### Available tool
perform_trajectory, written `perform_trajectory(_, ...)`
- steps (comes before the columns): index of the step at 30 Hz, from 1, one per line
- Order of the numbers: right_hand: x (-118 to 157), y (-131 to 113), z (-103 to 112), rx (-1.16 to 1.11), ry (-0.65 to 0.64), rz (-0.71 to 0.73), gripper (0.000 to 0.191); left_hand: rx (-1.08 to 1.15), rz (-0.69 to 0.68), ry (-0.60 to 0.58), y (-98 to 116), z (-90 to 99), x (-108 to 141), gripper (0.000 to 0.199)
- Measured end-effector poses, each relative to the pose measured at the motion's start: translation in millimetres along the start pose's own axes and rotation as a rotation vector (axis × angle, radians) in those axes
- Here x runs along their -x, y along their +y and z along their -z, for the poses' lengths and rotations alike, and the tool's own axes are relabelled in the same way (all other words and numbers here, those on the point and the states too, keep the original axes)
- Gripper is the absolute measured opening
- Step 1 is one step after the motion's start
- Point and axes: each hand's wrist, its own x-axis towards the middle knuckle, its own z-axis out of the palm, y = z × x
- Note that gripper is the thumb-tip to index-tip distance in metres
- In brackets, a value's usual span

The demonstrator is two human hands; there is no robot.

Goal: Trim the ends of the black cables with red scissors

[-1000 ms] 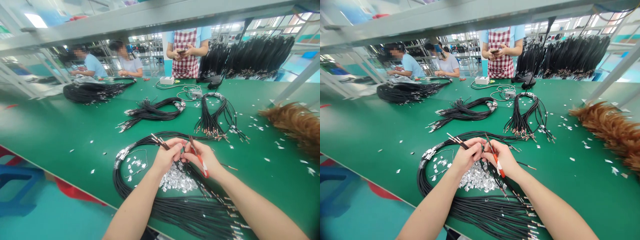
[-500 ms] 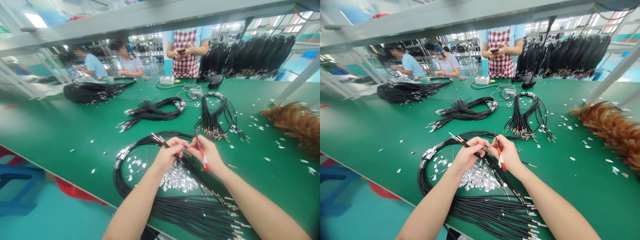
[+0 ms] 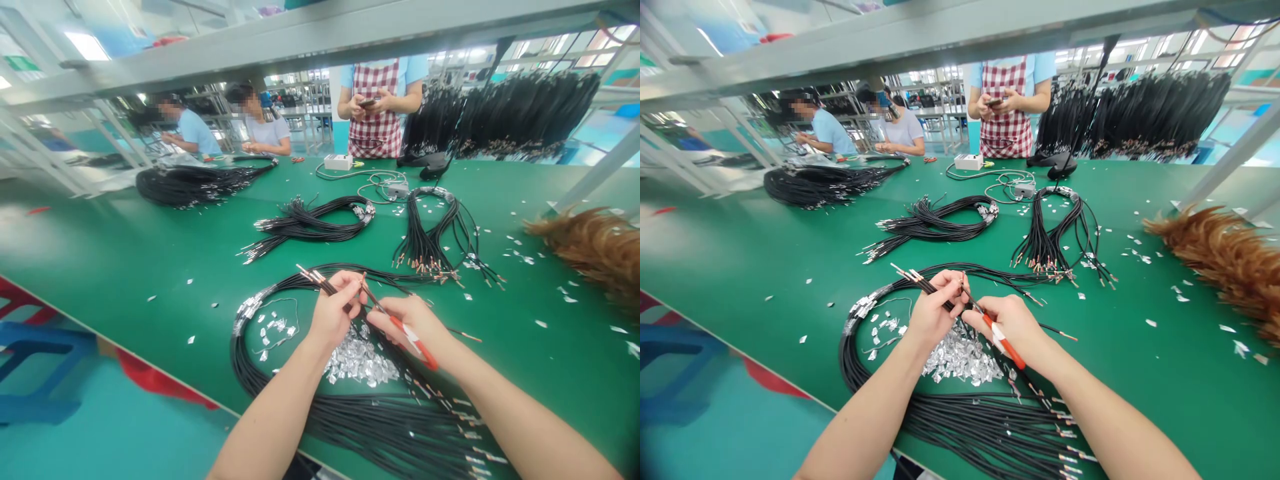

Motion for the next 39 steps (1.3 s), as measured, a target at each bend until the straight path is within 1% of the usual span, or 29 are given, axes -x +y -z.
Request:
perform_trajectory(2,0,0,-1,-0.088,-0.030,-0.047,0.038,-0.027,-0.030,0.028,0,-1.4,1,0.011)
perform_trajectory(6,1,-5,-2,-0.305,-0.093,-0.178,0.037,-0.102,-0.056,0.015,-1,-3.5,4,0.009)
perform_trajectory(9,2,-9,-4,-0.469,-0.117,-0.234,0.035,-0.129,-0.108,0.039,-3,-4.1,5,0.010)
perform_trajectory(11,3,-9,-5,-0.521,-0.084,-0.240,0.035,-0.121,-0.116,0.037,-4,-4.6,5,0.012)
perform_trajectory(12,3,-9,-4,-0.520,-0.040,-0.233,0.035,-0.113,-0.098,0.020,-4,-5.0,5,0.012)
perform_trajectory(13,4,-9,-2,-0.496,0.026,-0.217,0.034,-0.106,-0.067,-0.008,-4,-5.5,5,0.012)
perform_trajectory(15,7,-9,6,-0.376,0.199,-0.140,0.028,-0.112,0.021,-0.076,-4,-6.7,5,0.012)
perform_trajectory(17,9,-9,16,-0.209,0.363,-0.003,0.017,-0.155,0.104,-0.127,-5,-8.2,5,0.013)
perform_trajectory(18,10,-9,20,-0.145,0.413,0.074,0.015,-0.193,0.140,-0.144,-6,-9.0,5,0.016)
perform_trajectory(19,10,-10,23,-0.106,0.442,0.147,0.020,-0.237,0.171,-0.155,-7,-9.9,5,0.019)
perform_trajectory(21,10,-11,26,-0.112,0.439,0.248,0.030,-0.328,0.210,-0.180,-12,-11.8,5,0.020)
perform_trajectory(22,9,-12,25,-0.148,0.415,0.268,0.031,-0.370,0.210,-0.202,-15,-12.8,6,0.020)
perform_trajectory(23,8,-13,24,-0.192,0.385,0.266,0.028,-0.406,0.199,-0.223,-18,-13.9,6,0.020)
perform_trajectory(25,7,-15,20,-0.275,0.346,0.230,0.017,-0.461,0.172,-0.256,-23,-16.0,6,0.023)
perform_trajectory(27,6,-16,19,-0.320,0.344,0.188,0.006,-0.490,0.175,-0.270,-26,-18.1,6,0.024)
perform_trajectory(29,6,-16,20,-0.336,0.369,0.162,0.005,-0.457,0.166,-0.268,-24,-19.9,6,0.022)
perform_trajectory(30,6,-15,22,-0.350,0.373,0.154,0.006,-0.422,0.140,-0.259,-23,-20.6,7,0.021)
perform_trajectory(33,1,-8,27,-0.422,0.386,0.127,0.011,-0.354,0.018,-0.175,-18,-22.1,10,0.021)
perform_trajectory(36,-5,0,28,-0.517,0.414,0.069,0.017,-0.416,-0.082,-0.078,-16,-23.0,15,0.012)
perform_trajectory(38,-8,3,26,-0.568,0.412,0.054,0.020,-0.447,-0.098,-0.040,-16,-22.9,17,0.013)
perform_trajectory(39,-8,4,25,-0.580,0.401,0.068,0.020,-0.439,-0.076,-0.039,-17,-22.3,18,0.014)
